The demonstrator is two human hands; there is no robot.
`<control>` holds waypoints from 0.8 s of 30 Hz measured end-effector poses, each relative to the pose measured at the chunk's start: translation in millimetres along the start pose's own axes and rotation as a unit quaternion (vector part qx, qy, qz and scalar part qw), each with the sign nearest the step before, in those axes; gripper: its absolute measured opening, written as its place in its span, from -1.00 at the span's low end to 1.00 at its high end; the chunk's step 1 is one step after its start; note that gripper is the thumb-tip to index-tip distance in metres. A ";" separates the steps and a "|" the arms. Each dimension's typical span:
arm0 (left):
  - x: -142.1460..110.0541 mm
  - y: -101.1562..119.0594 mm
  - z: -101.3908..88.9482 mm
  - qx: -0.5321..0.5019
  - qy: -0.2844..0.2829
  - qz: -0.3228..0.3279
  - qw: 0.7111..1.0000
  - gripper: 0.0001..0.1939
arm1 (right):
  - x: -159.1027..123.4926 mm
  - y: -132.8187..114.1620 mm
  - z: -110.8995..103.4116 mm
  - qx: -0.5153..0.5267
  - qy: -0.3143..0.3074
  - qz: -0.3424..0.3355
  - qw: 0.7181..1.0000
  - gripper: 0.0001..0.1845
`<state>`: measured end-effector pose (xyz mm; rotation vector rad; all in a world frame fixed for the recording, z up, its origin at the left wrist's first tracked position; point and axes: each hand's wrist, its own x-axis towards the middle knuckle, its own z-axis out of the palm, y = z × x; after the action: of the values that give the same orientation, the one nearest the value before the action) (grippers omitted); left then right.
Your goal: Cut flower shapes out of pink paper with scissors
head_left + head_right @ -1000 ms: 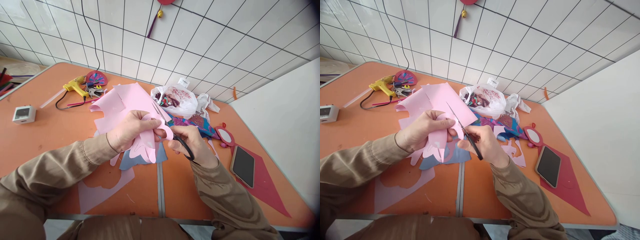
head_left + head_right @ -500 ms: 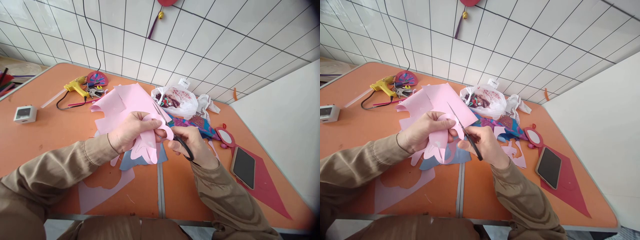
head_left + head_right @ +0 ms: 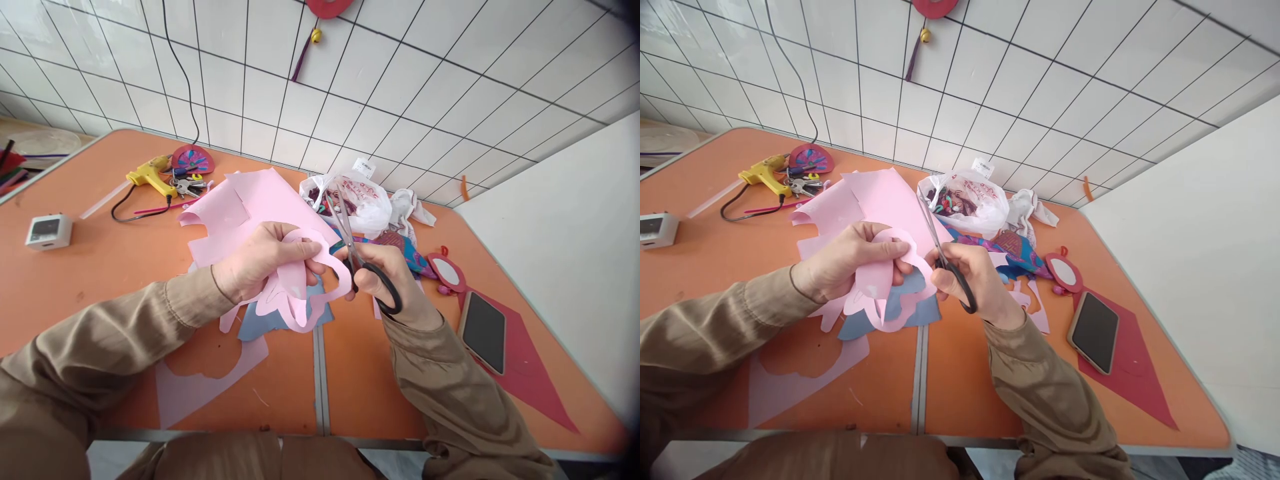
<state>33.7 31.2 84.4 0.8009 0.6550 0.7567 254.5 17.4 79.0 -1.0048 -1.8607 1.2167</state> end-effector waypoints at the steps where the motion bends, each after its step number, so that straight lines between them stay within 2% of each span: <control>1: 0.3 -0.1 -0.3 0.004 0.001 0.002 1.000 -0.84 | 0.3 -0.5 -0.3 0.003 0.002 0.000 1.000 -0.34; 9: 0.7 5.0 -1.6 0.062 0.017 0.024 0.998 -0.83 | 1.0 -5.6 -2.4 0.032 -0.033 -0.009 0.999 -0.40; 11: -0.2 7.2 -2.0 0.083 0.012 0.029 0.996 -0.81 | 0.9 -6.5 -2.6 0.034 -0.039 0.009 0.999 -0.39; 14: -0.8 8.4 -3.2 0.102 -0.007 0.033 0.994 -0.78 | 1.0 -9.0 -1.1 0.026 -0.032 0.040 0.998 -0.35; 20: 0.0 7.2 -5.7 0.110 -0.019 0.032 0.993 -0.77 | 2.2 -8.3 2.6 0.033 -0.016 0.028 0.999 -0.35; 24: -0.8 8.0 -6.0 0.155 -0.018 0.024 0.987 -0.83 | 5.3 -7.6 5.4 0.034 -0.002 0.035 0.999 -0.34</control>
<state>26.1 36.6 87.9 1.1154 0.7331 0.6896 245.6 17.8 85.0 -1.0369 -1.7887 1.3155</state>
